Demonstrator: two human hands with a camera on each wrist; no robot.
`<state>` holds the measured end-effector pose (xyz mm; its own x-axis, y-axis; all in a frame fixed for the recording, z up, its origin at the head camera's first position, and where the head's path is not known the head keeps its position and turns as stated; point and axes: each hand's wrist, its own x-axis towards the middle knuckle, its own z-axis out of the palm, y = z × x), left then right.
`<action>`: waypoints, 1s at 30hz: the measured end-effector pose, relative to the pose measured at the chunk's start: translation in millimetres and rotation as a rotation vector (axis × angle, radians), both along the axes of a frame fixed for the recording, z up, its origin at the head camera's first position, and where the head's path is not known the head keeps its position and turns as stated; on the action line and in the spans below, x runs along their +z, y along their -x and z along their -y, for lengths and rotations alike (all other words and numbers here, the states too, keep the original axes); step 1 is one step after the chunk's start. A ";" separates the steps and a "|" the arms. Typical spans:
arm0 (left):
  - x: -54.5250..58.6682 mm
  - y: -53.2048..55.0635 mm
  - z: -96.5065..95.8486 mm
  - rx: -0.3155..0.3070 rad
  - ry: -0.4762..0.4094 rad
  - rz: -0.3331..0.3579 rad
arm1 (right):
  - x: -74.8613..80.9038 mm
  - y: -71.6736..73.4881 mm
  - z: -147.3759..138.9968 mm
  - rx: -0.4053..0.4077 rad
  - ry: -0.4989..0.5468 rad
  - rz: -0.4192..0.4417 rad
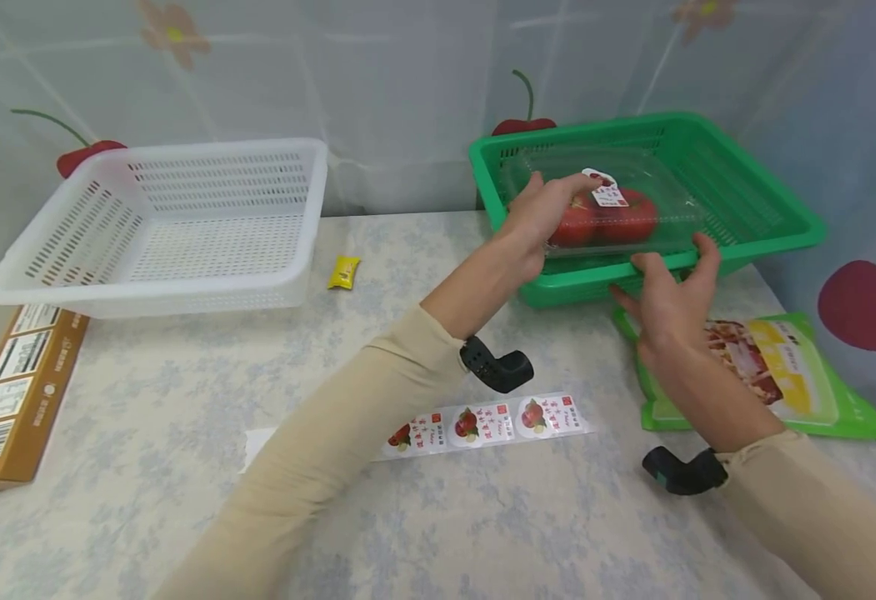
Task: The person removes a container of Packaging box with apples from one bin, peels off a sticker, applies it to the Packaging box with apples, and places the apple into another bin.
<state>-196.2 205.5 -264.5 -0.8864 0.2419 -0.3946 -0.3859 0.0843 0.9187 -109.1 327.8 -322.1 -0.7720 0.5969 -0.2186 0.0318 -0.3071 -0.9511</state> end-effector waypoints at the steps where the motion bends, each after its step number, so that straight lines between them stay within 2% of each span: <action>1: 0.1 -0.7 -0.2 -0.007 0.012 -0.002 | 0.1 -0.1 -0.1 0.000 -0.004 0.003; 5: -0.8 -3.7 -2.6 -0.026 0.077 -0.024 | 0.1 -1.0 -0.6 -0.004 -0.012 0.016; 12: -4.0 -6.1 -1.3 -0.117 0.203 -0.148 | -1.2 -3.6 1.0 0.020 -0.024 0.010; 14: -3.6 -6.7 0.1 -0.122 0.226 -0.175 | -0.9 -3.4 1.5 0.029 -0.032 0.015; 18: 1.3 -6.4 6.4 -0.117 0.296 -0.296 | 1.7 -1.2 2.0 0.051 -0.035 0.047; 20: 4.8 -6.3 14.4 -0.111 0.291 -0.373 | 4.1 -0.8 2.1 0.060 -0.056 0.082; 23: 6.6 -5.6 37.2 -0.142 0.226 -0.477 | 8.5 -5.0 3.1 0.075 -0.176 0.178; 26: -0.9 -2.6 74.9 -0.218 0.199 -0.587 | 9.3 -18.1 10.8 0.101 -0.332 0.242; 28: -10.5 0.3 105.2 -0.271 0.235 -0.679 | 8.1 -32.9 18.6 0.132 -0.455 0.238; 30: -20.7 0.6 136.9 -0.321 0.291 -0.743 | 7.1 -50.2 27.0 0.176 -0.569 0.180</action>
<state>-196.8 68.6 -285.2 -0.8454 0.5044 0.1755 0.3896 0.3578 0.8486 -58.9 300.7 -315.1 -0.8498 0.5256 -0.0396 0.2111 0.2705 -0.9393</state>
